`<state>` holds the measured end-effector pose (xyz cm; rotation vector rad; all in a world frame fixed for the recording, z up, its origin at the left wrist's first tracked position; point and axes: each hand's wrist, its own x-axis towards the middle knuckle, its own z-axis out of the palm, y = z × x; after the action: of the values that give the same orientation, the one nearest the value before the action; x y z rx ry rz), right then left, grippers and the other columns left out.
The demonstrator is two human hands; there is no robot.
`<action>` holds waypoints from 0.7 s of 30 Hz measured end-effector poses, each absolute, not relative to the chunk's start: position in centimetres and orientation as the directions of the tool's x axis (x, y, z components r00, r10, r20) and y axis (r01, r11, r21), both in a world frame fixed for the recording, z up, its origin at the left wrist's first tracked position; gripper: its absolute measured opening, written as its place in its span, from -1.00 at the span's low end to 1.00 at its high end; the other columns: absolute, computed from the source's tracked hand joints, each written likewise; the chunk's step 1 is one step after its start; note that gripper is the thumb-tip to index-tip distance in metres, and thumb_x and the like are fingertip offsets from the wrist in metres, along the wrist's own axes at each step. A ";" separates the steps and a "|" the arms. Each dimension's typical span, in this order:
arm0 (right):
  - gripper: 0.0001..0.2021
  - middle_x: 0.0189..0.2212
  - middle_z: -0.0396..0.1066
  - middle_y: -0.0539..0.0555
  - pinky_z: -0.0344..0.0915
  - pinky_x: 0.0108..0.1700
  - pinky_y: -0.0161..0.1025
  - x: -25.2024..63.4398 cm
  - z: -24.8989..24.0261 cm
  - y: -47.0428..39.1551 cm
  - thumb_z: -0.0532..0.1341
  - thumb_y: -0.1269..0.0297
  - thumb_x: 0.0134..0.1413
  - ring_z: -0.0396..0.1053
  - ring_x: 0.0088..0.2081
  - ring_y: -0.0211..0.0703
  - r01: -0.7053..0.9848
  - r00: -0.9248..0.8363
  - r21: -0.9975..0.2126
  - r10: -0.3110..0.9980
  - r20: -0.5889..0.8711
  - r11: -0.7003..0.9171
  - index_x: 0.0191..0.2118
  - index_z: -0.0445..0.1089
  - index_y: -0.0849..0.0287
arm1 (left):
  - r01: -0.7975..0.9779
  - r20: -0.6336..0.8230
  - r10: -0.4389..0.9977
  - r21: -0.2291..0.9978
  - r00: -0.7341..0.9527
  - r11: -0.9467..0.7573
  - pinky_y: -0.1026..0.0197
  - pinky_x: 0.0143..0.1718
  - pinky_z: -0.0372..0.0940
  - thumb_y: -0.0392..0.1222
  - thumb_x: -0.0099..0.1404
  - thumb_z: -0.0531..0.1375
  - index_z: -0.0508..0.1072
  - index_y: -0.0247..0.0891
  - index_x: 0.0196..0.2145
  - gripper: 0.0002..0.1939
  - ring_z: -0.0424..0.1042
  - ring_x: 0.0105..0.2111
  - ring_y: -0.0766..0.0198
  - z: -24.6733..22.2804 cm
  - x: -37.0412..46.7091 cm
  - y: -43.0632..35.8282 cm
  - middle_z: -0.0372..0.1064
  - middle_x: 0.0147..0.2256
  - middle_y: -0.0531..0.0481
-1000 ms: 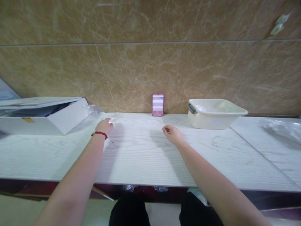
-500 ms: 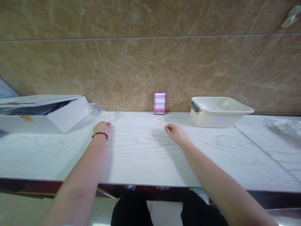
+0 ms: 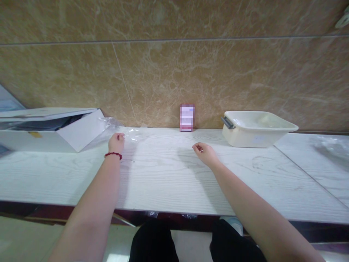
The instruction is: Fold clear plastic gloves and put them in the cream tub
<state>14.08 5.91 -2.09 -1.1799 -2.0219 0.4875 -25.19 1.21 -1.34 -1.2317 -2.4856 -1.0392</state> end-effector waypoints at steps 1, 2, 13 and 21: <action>-0.81 -0.57 0.34 -0.02 0.13 -0.45 -0.38 14.1 -2.0 5.9 0.02 0.23 -0.08 0.23 -0.53 -0.33 0.582 -0.312 -0.637 0.863 0.399 0.505 -0.48 0.33 0.16 | 0.731 0.438 0.613 0.570 -0.657 0.376 0.23 -0.37 0.21 -0.20 0.15 -0.10 0.34 -0.30 -0.29 -0.72 0.34 -0.39 0.22 -1.3 -25.2 1.2 0.35 -0.42 -0.08; -0.81 -0.57 0.34 -0.03 0.13 -0.45 -0.38 14.1 -2.0 5.8 0.03 0.23 -0.08 0.23 -0.53 -0.33 0.582 -0.313 -0.639 0.864 0.394 0.503 -0.47 0.33 0.16 | 0.699 0.432 0.597 0.632 -0.676 0.335 0.26 -0.42 0.22 -0.19 0.15 -0.09 0.34 -0.29 -0.30 -0.73 0.33 -0.44 0.26 -1.4 -25.2 1.2 0.34 -0.45 -0.05; -0.82 -0.56 0.35 -0.01 0.15 -0.42 -0.36 14.0 -1.7 5.5 0.03 0.23 -0.07 0.25 -0.51 -0.31 0.582 -0.328 -0.639 0.864 0.381 0.503 -0.46 0.34 0.16 | 0.384 0.326 0.612 0.922 -0.720 -0.040 0.36 -0.53 0.22 -0.30 0.03 -0.02 0.32 -0.30 -0.27 -0.73 0.28 -0.56 0.43 -1.9 -24.0 1.9 0.29 -0.45 0.00; -0.82 -0.56 0.35 0.00 0.16 -0.42 -0.36 14.0 -1.5 5.4 0.04 0.23 -0.07 0.25 -0.51 -0.31 0.583 -0.324 -0.637 0.864 0.386 0.504 -0.47 0.34 0.16 | 0.536 0.354 0.645 0.838 -0.677 0.102 0.31 -0.53 0.18 -0.14 -0.12 0.17 0.40 -0.31 -0.31 -0.65 0.25 -0.56 0.36 -0.9 -22.6 0.6 0.29 -0.55 0.03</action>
<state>13.98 5.42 -1.52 -1.1815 -2.0377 0.5051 -22.64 0.65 -0.89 -1.2944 -2.4052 -1.7489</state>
